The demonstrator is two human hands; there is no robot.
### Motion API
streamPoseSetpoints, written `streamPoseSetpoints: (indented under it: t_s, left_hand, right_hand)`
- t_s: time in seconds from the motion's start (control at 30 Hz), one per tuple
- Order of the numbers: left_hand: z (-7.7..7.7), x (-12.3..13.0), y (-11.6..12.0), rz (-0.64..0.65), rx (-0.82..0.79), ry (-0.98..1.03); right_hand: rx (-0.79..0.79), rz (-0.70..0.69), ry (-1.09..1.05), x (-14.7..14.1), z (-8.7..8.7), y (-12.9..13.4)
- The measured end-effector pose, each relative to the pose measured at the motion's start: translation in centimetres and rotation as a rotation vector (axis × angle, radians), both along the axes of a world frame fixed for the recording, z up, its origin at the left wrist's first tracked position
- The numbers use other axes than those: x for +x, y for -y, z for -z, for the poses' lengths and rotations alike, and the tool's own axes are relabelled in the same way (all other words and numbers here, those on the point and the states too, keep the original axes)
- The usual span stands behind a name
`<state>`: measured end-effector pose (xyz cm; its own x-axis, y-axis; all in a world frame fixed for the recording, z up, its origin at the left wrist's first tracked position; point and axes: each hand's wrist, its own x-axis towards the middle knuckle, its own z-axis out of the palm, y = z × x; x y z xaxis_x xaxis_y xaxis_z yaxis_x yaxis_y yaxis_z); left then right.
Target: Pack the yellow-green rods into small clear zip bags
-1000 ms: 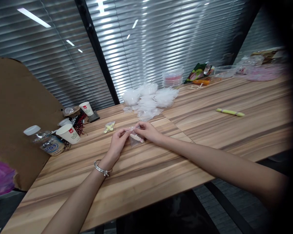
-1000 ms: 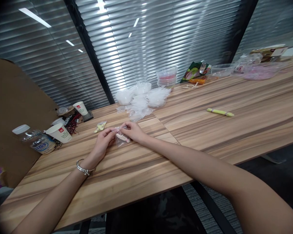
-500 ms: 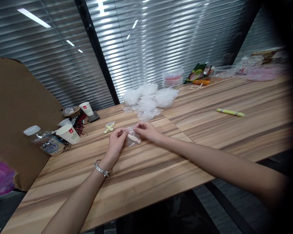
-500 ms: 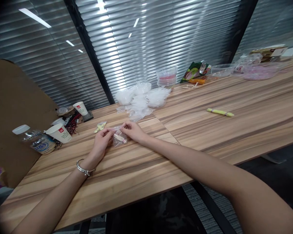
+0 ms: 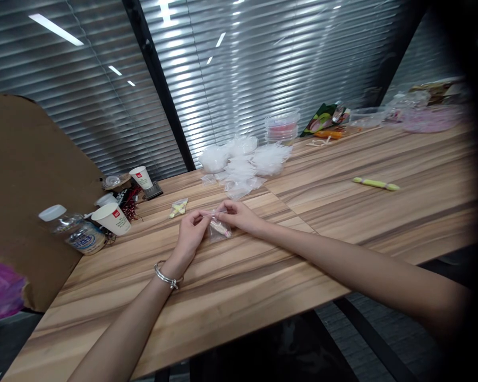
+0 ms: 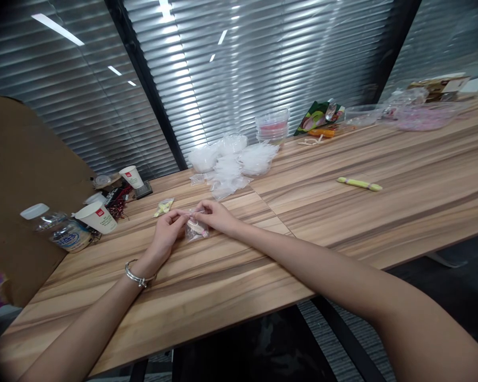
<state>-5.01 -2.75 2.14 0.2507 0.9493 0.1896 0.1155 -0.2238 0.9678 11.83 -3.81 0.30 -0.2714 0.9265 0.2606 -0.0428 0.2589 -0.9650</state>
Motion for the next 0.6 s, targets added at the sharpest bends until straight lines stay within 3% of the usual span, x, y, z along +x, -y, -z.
streamPoseSetpoints:
  t_s: [0.23, 0.6]
  left_hand:
    - [-0.3, 0.1, 0.4, 0.039, 0.012, -0.055]
    - [0.7, -0.2, -0.4, 0.013, -0.033, 0.036]
  right_hand:
    - [0.030, 0.024, 0.060, 0.0, -0.2, 0.4]
    - [-0.001, 0.132, 0.047, 0.1, -0.2, 0.2]
